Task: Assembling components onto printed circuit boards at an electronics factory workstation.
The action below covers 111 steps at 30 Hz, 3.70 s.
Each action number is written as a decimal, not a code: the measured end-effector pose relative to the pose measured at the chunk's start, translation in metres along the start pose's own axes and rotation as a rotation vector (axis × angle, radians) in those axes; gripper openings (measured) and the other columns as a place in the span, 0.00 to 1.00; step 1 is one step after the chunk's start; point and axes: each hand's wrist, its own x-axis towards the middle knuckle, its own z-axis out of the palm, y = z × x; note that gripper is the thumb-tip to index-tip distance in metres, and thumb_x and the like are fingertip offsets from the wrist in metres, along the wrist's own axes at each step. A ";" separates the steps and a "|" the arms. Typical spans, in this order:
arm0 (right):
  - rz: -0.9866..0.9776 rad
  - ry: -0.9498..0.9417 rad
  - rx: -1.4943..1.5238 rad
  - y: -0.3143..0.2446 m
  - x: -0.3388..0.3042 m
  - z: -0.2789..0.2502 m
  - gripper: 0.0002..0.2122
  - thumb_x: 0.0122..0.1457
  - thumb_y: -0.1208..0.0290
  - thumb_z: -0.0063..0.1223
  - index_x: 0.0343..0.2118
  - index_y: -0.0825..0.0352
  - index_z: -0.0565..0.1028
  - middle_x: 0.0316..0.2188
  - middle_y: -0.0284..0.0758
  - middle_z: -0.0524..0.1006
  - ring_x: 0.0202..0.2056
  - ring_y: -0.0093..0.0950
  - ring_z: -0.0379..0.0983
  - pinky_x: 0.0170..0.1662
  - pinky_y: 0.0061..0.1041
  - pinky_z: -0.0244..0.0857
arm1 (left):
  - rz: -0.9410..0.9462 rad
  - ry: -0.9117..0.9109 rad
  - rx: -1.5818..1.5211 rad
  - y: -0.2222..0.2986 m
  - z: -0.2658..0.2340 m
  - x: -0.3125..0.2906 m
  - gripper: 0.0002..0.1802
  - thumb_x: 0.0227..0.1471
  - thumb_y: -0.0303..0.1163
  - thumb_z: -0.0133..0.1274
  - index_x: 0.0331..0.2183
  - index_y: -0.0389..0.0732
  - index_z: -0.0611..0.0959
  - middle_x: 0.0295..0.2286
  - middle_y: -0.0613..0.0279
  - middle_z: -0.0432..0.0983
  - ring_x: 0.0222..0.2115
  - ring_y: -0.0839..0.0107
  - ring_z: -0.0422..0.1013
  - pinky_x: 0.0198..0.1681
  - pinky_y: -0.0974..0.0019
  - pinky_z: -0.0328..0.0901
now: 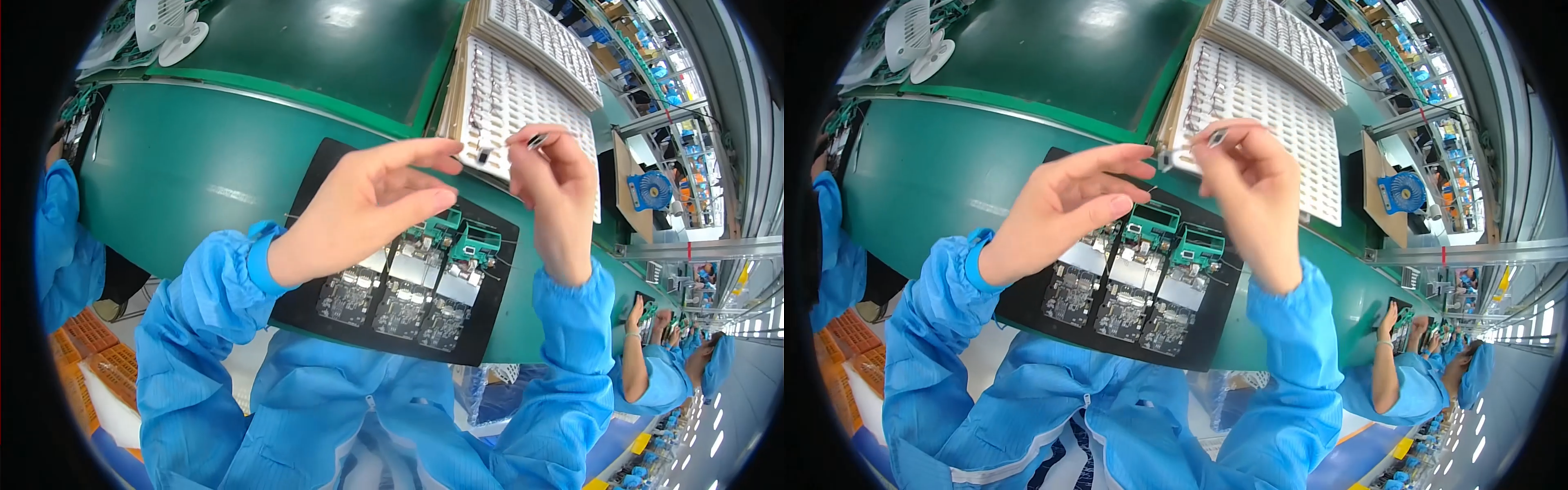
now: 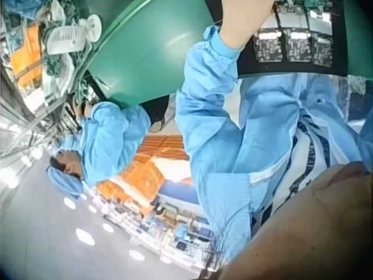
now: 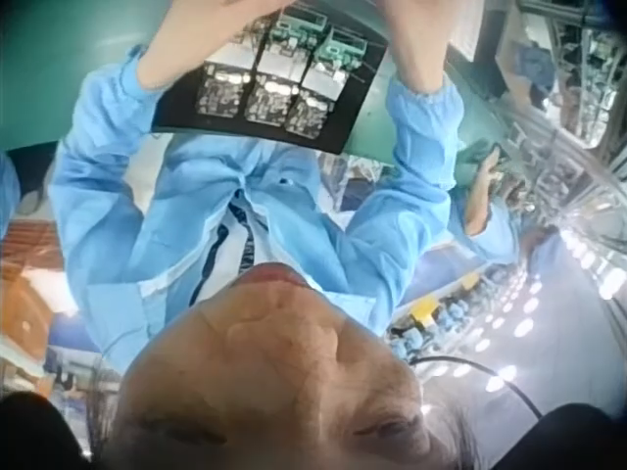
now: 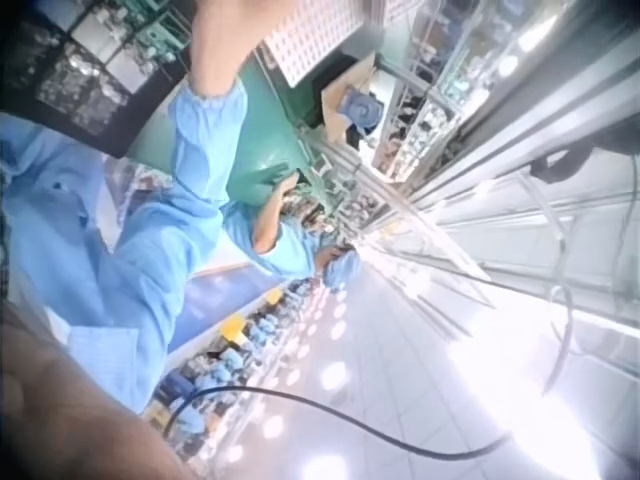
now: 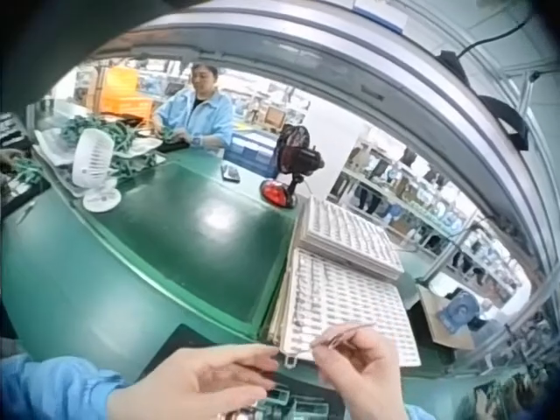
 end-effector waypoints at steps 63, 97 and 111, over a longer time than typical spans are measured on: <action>-0.326 -0.129 -0.769 0.087 -0.069 0.098 0.07 0.58 0.71 0.54 0.26 0.67 0.72 0.22 0.39 0.75 0.23 0.41 0.74 0.23 0.37 0.66 | 0.040 -0.046 0.790 -0.032 -0.066 -0.014 0.02 0.51 0.20 0.56 0.31 0.33 0.80 0.27 0.63 0.75 0.28 0.76 0.71 0.31 0.72 0.67; -0.217 0.269 -0.984 0.090 -0.111 0.005 0.05 0.49 0.78 0.61 0.29 0.63 0.78 0.28 0.33 0.74 0.29 0.33 0.74 0.30 0.30 0.69 | 0.552 -0.100 1.311 -0.061 -0.072 -0.018 0.27 0.38 0.12 0.55 0.44 0.41 0.83 0.43 0.55 0.73 0.42 0.56 0.72 0.45 0.58 0.67; -0.354 0.105 -1.474 0.096 -0.102 0.018 0.05 0.47 0.76 0.59 0.26 0.66 0.74 0.25 0.31 0.67 0.26 0.26 0.69 0.26 0.23 0.64 | 0.582 -0.125 1.361 -0.060 -0.070 -0.016 0.26 0.37 0.13 0.55 0.42 0.39 0.83 0.39 0.56 0.72 0.39 0.58 0.71 0.42 0.59 0.67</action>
